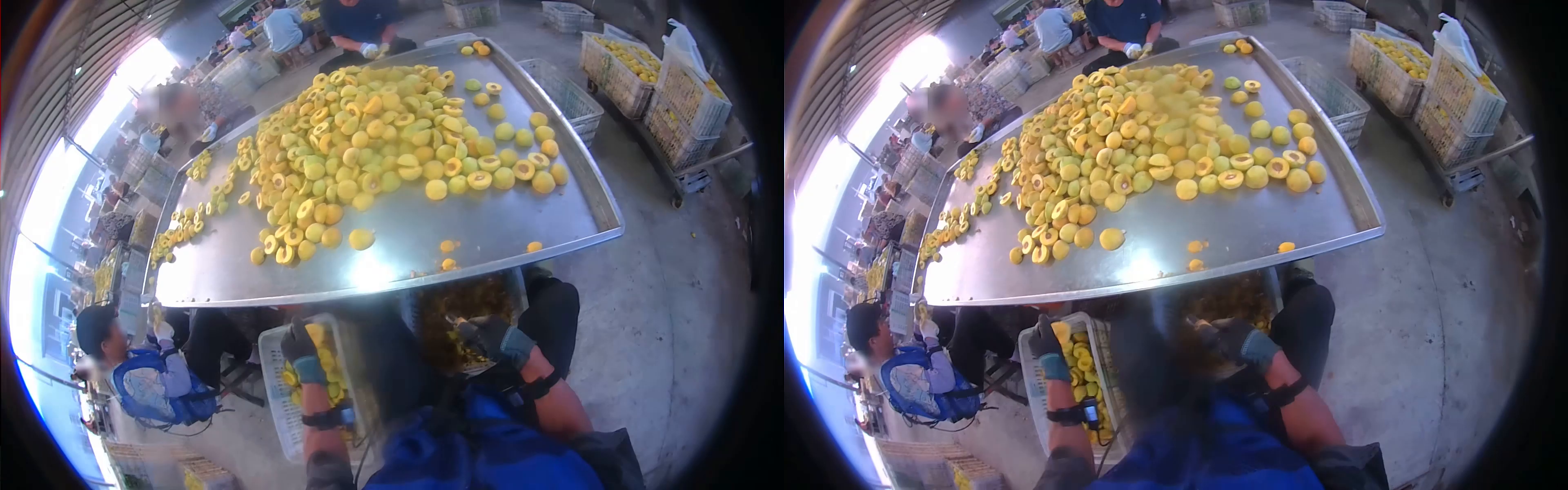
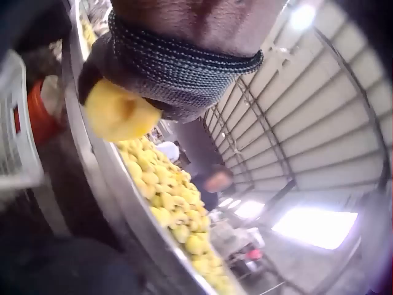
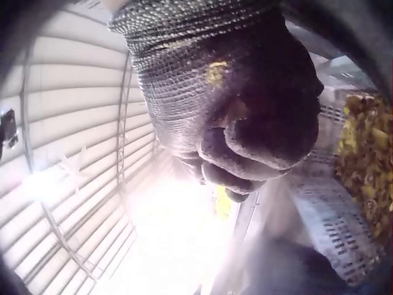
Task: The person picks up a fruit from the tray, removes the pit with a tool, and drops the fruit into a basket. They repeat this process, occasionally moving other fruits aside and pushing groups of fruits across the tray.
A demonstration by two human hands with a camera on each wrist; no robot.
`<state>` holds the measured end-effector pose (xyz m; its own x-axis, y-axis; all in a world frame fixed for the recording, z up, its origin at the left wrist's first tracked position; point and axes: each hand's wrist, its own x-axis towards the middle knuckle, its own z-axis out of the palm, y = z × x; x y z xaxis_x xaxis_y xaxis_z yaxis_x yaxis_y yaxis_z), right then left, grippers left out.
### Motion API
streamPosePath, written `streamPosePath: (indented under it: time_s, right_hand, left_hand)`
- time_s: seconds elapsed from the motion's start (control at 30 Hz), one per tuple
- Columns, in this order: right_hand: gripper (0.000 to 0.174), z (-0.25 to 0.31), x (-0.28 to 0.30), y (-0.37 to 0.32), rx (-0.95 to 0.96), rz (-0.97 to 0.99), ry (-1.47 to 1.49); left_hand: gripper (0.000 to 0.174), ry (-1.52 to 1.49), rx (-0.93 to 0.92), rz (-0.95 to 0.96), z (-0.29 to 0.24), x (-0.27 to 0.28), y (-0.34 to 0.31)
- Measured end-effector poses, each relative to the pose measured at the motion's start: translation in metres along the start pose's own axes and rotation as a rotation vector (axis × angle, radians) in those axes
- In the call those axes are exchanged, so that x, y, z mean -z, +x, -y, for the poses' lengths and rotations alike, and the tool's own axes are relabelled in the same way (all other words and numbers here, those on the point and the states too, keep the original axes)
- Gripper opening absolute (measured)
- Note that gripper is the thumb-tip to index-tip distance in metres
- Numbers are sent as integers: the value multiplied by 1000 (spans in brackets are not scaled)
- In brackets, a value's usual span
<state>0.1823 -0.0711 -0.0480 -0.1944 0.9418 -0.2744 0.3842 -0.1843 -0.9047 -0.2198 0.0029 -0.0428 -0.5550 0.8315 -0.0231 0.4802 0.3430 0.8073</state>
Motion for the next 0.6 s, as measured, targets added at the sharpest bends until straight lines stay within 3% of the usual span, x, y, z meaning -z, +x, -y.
streamPosePath:
  time_s: [0.03,0.1,0.17,0.2,0.27,0.3,0.33,0.4,0.43,0.6]
  right_hand:
    - [43,-7,-2,2,51,18,-88]
    - [40,-18,-2,12,162,27,-268]
    - [37,-22,-7,18,74,9,-147]
    - [36,-25,-11,18,27,8,-91]
    - [35,-54,-31,28,218,-90,-251]
    - [35,-64,-36,33,313,-146,-329]
    - [34,-53,-33,30,213,-107,-221]
    - [34,-16,-20,16,17,-32,-7]
    - [34,-16,-19,16,28,-37,19]
    - [34,-20,-16,7,-69,-39,240]
  left_hand:
    - [27,478,-257,-96,38,21,14]
    - [30,814,-558,-245,42,33,26]
    - [28,536,-618,-345,33,36,34]
    - [24,392,-557,-221,5,27,37]
    - [29,725,-855,-160,26,-10,88]
    - [31,519,-827,-113,-10,-30,80]
    - [32,314,-798,-63,-49,-58,69]
    - [42,394,-926,23,-53,-116,97]
    - [46,415,-992,131,-62,-137,106]
    - [56,767,-788,473,-64,-227,142]
